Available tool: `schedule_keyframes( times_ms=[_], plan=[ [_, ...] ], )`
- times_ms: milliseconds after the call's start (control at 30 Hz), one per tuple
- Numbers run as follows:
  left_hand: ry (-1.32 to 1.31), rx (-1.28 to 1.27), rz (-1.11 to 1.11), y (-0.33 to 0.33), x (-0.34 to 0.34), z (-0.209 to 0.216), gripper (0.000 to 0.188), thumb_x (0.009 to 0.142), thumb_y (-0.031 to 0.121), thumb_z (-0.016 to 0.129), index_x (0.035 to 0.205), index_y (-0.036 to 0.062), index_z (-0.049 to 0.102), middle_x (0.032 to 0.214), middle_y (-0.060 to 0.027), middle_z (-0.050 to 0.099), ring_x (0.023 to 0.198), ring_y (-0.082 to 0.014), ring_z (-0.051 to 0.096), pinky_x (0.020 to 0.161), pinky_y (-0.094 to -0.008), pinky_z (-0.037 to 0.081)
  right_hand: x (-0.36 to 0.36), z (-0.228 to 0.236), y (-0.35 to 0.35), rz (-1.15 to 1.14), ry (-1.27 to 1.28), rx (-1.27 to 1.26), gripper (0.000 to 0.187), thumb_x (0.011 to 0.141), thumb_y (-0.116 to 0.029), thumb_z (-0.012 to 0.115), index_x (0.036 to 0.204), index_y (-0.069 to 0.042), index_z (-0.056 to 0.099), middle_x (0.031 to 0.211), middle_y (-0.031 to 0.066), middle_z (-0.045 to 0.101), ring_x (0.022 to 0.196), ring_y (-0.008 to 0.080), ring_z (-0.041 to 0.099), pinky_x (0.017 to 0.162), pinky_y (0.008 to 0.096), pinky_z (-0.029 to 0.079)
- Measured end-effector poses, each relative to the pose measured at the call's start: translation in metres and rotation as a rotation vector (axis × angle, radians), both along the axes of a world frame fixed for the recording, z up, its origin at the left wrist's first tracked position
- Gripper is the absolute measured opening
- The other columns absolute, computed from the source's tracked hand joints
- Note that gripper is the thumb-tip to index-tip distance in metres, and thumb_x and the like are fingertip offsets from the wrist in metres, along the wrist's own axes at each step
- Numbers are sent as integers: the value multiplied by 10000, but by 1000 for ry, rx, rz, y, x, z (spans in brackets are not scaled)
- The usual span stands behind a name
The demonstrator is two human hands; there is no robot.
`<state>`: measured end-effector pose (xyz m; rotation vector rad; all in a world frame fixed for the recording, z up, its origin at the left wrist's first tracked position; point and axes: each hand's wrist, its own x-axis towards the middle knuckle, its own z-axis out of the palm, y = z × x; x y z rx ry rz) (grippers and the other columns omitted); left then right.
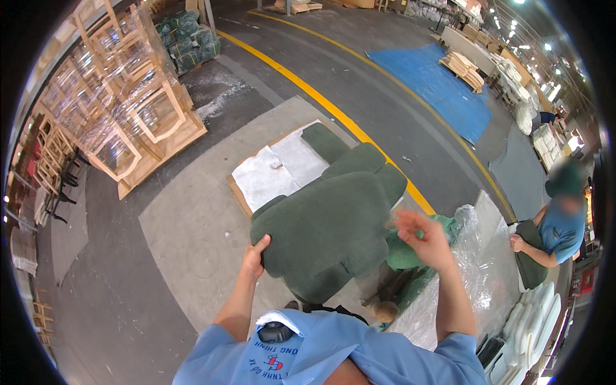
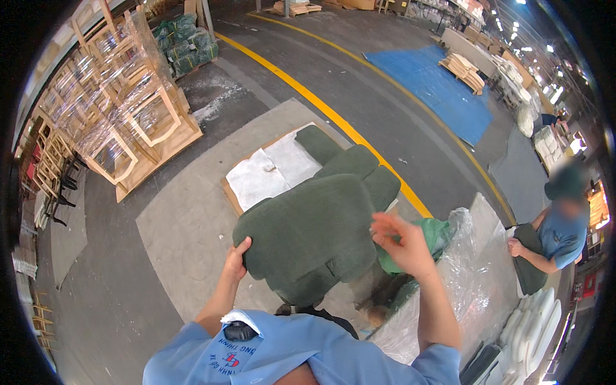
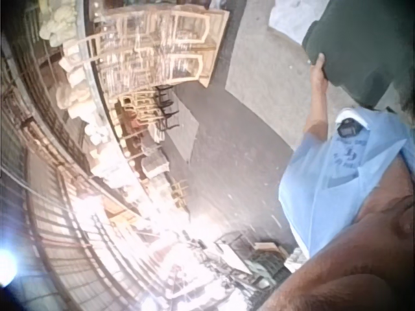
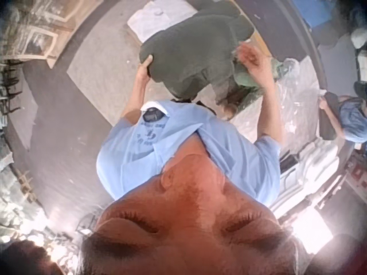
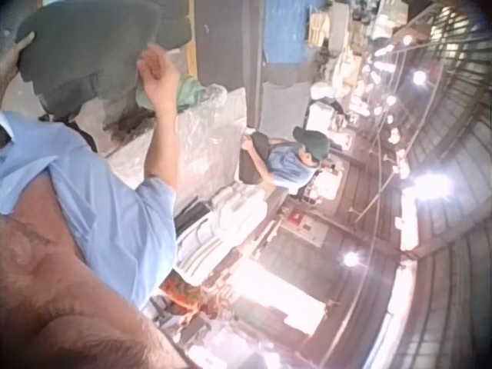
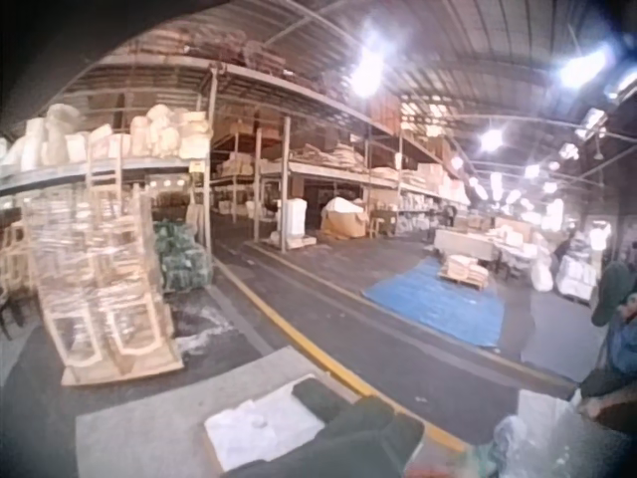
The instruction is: The person repeatedly picks up white foam inserts and green fabric covers, inserts the foam into the covers by hand, and places the finished cushions onto a stack on the table. The process is repeated for multiple units.
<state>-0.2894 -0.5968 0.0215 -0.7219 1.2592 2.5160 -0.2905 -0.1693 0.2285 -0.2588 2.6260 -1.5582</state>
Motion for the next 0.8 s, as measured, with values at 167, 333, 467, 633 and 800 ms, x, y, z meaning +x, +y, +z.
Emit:
schedule_keyframes(
  times_ms=[167, 333, 467, 633, 800],
  plan=[
    [-122, -60, 31, 6, -34, -44, 821, 877, 253, 875, 1517, -29, 445, 1444, -216, 598, 1324, -372, 583, 1110, -531, 478, 67, -89, 50, -173, -258, 196, 363, 966, -123, 719, 1299, 11, 666, 1035, 87, 776, 943, 176, 724, 850, 309, 564],
    [-180, 120, -59, -7, -38, -48, 705, 912, 238, 832, 1501, 36, 502, 1466, -169, 604, 1345, -355, 580, 1145, -547, 458, 143, -136, 39, -527, -558, -202, 354, 1007, -161, 685, 1327, -14, 648, 1069, 88, 772, 894, 153, 723, 779, 288, 553],
    [-136, 222, -66, -13, -44, -48, 668, 916, 188, 816, 1493, 43, 511, 1461, -154, 602, 1336, -356, 581, 1135, -555, 466, 166, -147, 2, -629, -541, -277, 339, 1009, -135, 688, 1313, 9, 648, 1033, 83, 767, 865, 151, 717, 779, 282, 554],
    [-56, 278, -134, -34, -56, -43, 651, 911, 139, 813, 1491, 101, 519, 1427, -116, 614, 1317, -346, 586, 1104, -571, 485, 172, -137, -55, -703, -449, -337, 316, 1007, -105, 687, 1286, 41, 654, 1014, 91, 759, 878, 146, 701, 821, 283, 555],
    [-82, 245, -166, -49, -68, -50, 601, 957, 161, 771, 1492, 65, 515, 1434, -123, 621, 1325, -354, 586, 1128, -590, 468, 197, -149, -122, -757, -556, -321, 323, 1004, -127, 689, 1292, 16, 665, 1025, 79, 763, 884, 144, 705, 790, 287, 535]
  ],
)
